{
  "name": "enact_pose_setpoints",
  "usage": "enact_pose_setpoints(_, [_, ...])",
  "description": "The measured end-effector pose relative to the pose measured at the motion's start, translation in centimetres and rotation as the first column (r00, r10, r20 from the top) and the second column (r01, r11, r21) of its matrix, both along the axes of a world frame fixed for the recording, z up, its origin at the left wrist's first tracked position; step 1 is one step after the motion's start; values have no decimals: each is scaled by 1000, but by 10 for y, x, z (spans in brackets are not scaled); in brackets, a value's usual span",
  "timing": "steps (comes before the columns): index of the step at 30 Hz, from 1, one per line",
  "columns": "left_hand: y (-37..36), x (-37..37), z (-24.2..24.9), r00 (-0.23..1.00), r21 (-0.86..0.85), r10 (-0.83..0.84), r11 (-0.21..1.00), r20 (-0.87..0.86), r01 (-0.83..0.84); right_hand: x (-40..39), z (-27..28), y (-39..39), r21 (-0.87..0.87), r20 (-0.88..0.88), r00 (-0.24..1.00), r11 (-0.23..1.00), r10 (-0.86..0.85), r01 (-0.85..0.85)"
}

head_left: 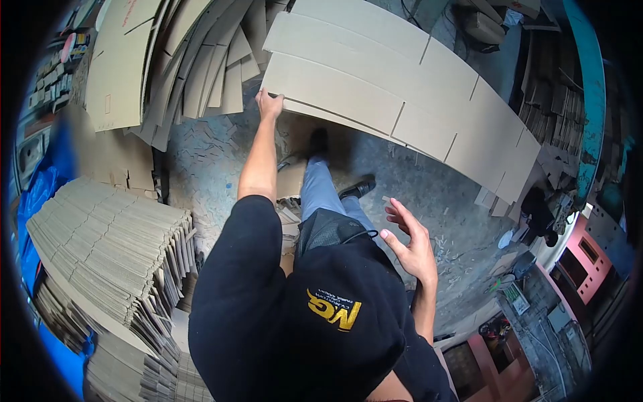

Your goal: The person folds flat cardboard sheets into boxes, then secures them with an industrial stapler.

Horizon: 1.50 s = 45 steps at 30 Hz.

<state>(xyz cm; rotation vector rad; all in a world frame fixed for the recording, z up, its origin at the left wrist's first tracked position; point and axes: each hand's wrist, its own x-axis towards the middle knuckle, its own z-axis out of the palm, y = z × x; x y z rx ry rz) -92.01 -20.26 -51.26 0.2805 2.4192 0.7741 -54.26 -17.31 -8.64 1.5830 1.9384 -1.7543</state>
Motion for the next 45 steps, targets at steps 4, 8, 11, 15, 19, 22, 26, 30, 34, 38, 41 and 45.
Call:
enact_pose_setpoints(4, [8,-10,25,996,-136,-27,990,89,39,-7,-5,6,-1,-15,999,1000,-31,31])
enact_pose_setpoints(8, [11,-20,9,1000,-160,7,987,29,-2,-7,-10,11,-25,-21,998,998,-54,54])
enact_pose_setpoints(11, [5,-13,6,998,-103,49,993,-45,-54,-7,-12,12,-37,-10,1000,999,-1,1])
enact_pose_setpoints(15, [2,-16,42,974,-105,119,989,191,-100,-13,-16,21,-27,-20,999,999,43,-44])
enact_pose_setpoints(19, [-1,-20,41,977,-260,196,950,78,-170,-16,-13,27,-14,-69,995,997,73,-74])
enact_pose_setpoints(22, [-16,-32,47,962,-85,63,996,266,-41,-12,-13,30,10,-98,991,996,92,-91])
enact_pose_setpoints(26, [-5,-29,118,811,410,-190,909,553,-66,2,-13,27,11,-138,988,998,68,-67])
enact_pose_setpoints(30, [56,-15,235,763,455,-332,889,555,56,16,-13,24,33,-189,979,997,81,-76])
enact_pose_setpoints(34, [148,-11,250,799,336,-454,880,394,335,37,-12,24,72,-235,967,994,95,-80])
enact_pose_setpoints(38, [184,30,268,846,471,-485,813,220,343,76,-11,26,113,-275,958,992,82,-52])
enact_pose_setpoints(41, [175,84,307,909,565,-390,721,-146,400,117,-14,27,92,-337,942,996,13,19])
enact_pose_setpoints(45, [171,109,333,694,362,-431,627,-577,690,182,-36,34,13,-420,902,993,-99,115])
